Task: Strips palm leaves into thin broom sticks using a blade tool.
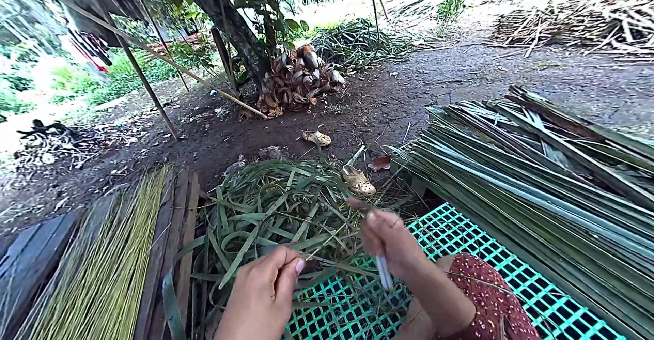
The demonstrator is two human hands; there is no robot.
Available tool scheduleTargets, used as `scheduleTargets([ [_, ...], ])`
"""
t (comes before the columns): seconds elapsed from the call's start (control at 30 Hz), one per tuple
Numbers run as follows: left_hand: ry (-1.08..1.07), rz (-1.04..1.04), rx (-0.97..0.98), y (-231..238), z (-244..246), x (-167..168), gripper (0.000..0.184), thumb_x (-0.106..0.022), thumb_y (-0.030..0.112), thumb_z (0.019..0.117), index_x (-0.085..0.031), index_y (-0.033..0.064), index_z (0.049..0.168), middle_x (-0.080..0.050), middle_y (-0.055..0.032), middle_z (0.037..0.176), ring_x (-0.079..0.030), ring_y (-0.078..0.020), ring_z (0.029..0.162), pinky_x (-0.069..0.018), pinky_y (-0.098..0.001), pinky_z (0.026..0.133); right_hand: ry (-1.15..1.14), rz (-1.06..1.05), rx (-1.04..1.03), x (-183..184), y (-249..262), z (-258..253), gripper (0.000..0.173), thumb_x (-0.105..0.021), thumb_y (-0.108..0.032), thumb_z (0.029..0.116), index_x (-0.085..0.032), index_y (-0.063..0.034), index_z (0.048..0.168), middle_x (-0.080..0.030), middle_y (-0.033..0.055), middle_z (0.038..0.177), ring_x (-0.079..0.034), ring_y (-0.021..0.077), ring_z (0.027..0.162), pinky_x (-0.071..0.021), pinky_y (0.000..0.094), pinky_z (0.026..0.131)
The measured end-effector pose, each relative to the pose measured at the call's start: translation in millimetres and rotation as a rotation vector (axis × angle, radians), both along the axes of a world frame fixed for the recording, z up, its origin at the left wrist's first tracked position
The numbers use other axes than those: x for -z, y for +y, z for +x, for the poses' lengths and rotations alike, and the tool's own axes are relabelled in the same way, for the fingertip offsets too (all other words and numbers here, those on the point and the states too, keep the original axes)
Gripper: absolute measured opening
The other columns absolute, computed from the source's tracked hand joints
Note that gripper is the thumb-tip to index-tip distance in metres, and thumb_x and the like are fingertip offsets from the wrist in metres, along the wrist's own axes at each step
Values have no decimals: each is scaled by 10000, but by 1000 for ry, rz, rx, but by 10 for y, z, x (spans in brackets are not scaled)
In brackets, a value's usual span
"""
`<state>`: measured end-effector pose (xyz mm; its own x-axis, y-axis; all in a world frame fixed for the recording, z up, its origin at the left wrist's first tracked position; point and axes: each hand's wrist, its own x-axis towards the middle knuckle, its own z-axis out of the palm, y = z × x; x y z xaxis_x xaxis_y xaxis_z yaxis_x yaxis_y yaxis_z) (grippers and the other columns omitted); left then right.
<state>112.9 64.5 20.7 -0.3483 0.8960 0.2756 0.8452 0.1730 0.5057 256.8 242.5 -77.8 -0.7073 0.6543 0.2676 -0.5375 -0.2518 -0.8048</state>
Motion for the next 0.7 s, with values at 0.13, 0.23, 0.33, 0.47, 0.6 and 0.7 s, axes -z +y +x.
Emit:
scheduleTargets([
  [0.13, 22, -64, 4, -153, -127, -61, 191, -565, 89, 975, -724, -11, 943, -663, -75, 715, -605, -128, 612, -500, -292, 598, -45, -104, 302, 11, 773, 225, 401, -277, -172, 1080, -589, -83, 1316, -466, -136, 520, -431, -22, 427, -415, 161, 458],
  [0.23, 37, -106, -57, -308, -327, -39, 200, -565, 89, 980, -725, -32, 973, -684, -111, 738, -637, -189, 625, -524, -376, 610, -101, -241, 518, -3, 1355, 471, 391, -255, -239, 1129, -596, -118, 1276, -410, -124, 510, -390, -15, 402, -386, 153, 429],
  [0.33, 55, -88, -242, -460, -606, 19, 234, -545, 108, 1005, -707, -59, 1019, -695, -156, 785, -652, -254, 661, -525, -472, 639, -88, -441, 697, 114, 1831, 660, 343, -302, -335, 1130, -605, -180, 1173, -370, -119, 530, -356, -1, 394, -354, 151, 415],
  [0.47, -17, -8, -500, -475, -748, 79, 287, -474, 135, 1043, -664, -70, 1102, -676, -142, 855, -629, -204, 746, -505, -433, 722, -145, -589, 712, 341, 1852, 571, 292, -284, -345, 1133, -528, -185, 1130, -395, -114, 568, -396, -5, 416, -405, 157, 443],
  [0.6, -44, -74, -335, -321, -530, 74, 264, -508, 134, 1034, -681, -62, 1074, -692, -146, 834, -656, -233, 729, -531, -452, 701, -347, -278, 170, 360, 1039, 212, 409, -208, -228, 1125, -505, -75, 1361, -466, -98, 614, -465, 15, 493, -449, 188, 514],
  [0.7, -71, -169, -142, -157, -351, 127, 226, -530, 80, 1017, -700, -65, 1038, -687, -147, 800, -658, -243, 704, -542, -441, 690, -268, -95, -251, 196, 327, -16, 465, -274, -212, 1067, -421, -88, 1489, -515, -123, 645, -504, -1, 528, -472, 181, 541],
])
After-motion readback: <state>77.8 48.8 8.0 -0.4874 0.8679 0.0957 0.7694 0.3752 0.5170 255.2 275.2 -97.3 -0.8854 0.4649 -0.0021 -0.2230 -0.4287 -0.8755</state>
